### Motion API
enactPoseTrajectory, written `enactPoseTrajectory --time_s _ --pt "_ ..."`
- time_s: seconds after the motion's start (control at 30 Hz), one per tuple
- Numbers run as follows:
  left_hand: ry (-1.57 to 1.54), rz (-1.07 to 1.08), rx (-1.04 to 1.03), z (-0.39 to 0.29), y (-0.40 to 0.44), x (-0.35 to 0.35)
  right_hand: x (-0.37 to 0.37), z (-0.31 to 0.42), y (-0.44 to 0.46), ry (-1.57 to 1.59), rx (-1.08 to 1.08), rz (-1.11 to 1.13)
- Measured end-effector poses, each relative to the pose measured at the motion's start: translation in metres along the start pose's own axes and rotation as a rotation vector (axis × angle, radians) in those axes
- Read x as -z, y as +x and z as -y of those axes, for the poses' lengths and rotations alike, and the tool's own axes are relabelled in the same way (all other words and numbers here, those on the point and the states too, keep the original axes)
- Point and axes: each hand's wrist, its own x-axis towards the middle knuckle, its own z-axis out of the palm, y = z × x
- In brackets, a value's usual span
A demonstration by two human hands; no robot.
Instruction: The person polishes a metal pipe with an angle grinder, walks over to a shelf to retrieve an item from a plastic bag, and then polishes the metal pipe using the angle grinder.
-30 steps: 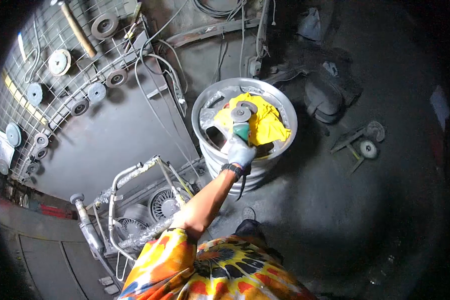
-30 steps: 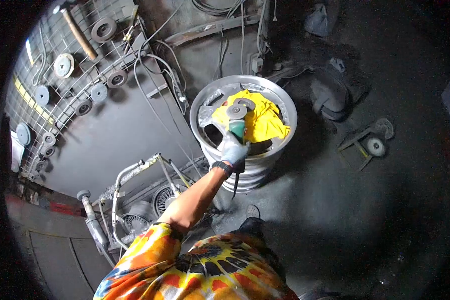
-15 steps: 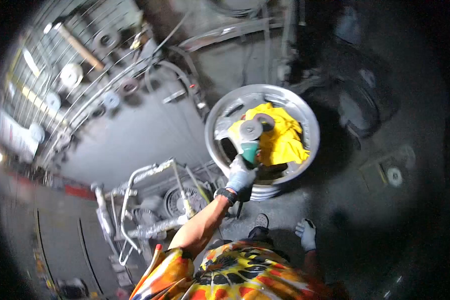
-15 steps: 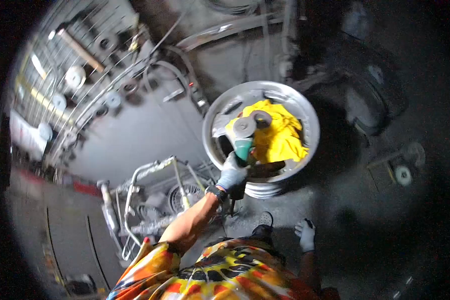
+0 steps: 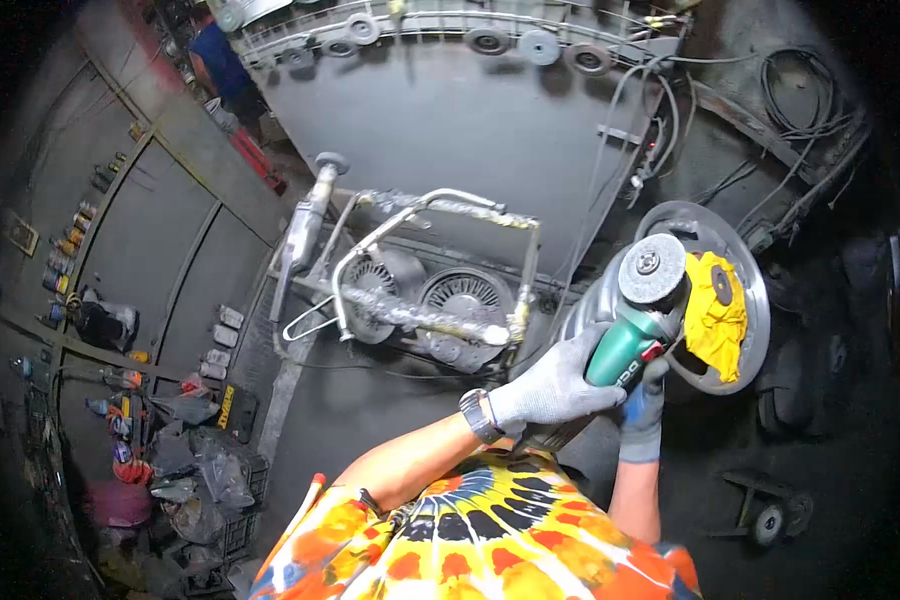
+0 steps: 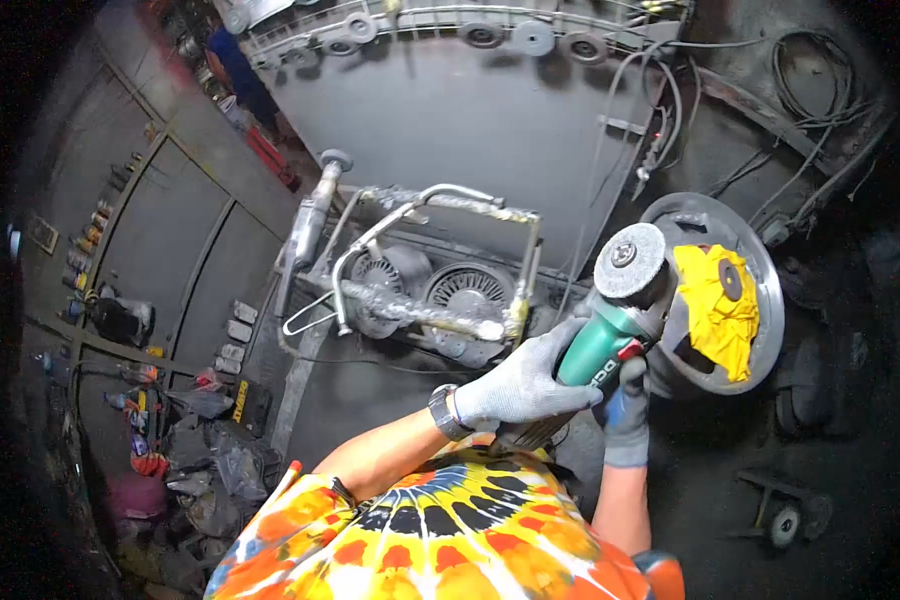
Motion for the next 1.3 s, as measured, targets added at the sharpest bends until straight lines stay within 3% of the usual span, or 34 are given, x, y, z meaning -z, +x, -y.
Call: enactPoseTrajectory --time_s 0.07,0.13,0.2,0.33,0.37,0.4,0.47,0.53,0.67,0.8,0.87,0.93,1.0,1.07,1.17,1.3 --pt "0.067 -0.070 -0.054 0.005 -0.034 0.023 -0.041 -0.024 0.012 0.117 -0.043 0.138" --pt "0.057 -0.117 -0.083 0.014 -0.061 0.045 -0.069 -0.056 0.018 0.117 -0.035 0.155" --pt "0.085 -0.155 0.018 0.018 -0.086 0.067 -0.093 -0.081 0.016 0.178 -0.080 0.095" --pt "0.038 -0.252 0.008 0.046 -0.147 0.089 -0.136 -0.089 0.018 -0.058 -0.018 0.015" --pt "-0.033 -0.186 0.161 0.049 -0.155 0.092 -0.118 -0.099 0.025 -0.076 0.001 0.021" --pt "-0.041 -0.185 0.156 0.053 -0.158 0.091 -0.123 -0.101 0.026 -0.085 0.002 0.020" --pt "-0.185 -0.162 -0.054 0.062 -0.156 0.089 -0.137 -0.101 0.032 0.099 -0.039 0.055" --pt "-0.204 -0.186 -0.068 0.064 -0.153 0.090 -0.141 -0.101 0.037 -0.016 -0.018 0.095" --pt "-0.089 -0.260 -0.022 0.077 -0.151 0.096 -0.138 -0.116 0.052 0.178 -0.081 0.225" --pt "-0.042 -0.235 0.074 0.082 -0.140 0.116 -0.148 -0.122 0.069 0.171 -0.158 0.063" --pt "0.020 -0.227 0.154 0.086 -0.131 0.131 -0.146 -0.133 0.079 -0.162 -0.150 -0.089" --pt "0.089 -0.217 0.234 0.093 -0.116 0.146 -0.172 -0.147 0.092 -0.238 -0.051 -0.301" --pt "0.093 -0.225 0.348 0.101 -0.099 0.155 -0.153 -0.169 0.113 -0.317 -0.104 -0.393" --pt "0.127 -0.133 0.492 0.096 -0.084 0.174 -0.136 -0.183 0.135 -0.284 -0.114 -0.425" --pt "0.134 -0.085 0.344 0.109 -0.081 0.190 -0.119 -0.196 0.153 -0.138 -0.288 -0.550" --pt "0.042 -0.084 0.328 0.118 -0.080 0.235 -0.104 -0.207 0.170 0.137 -0.415 -0.617"
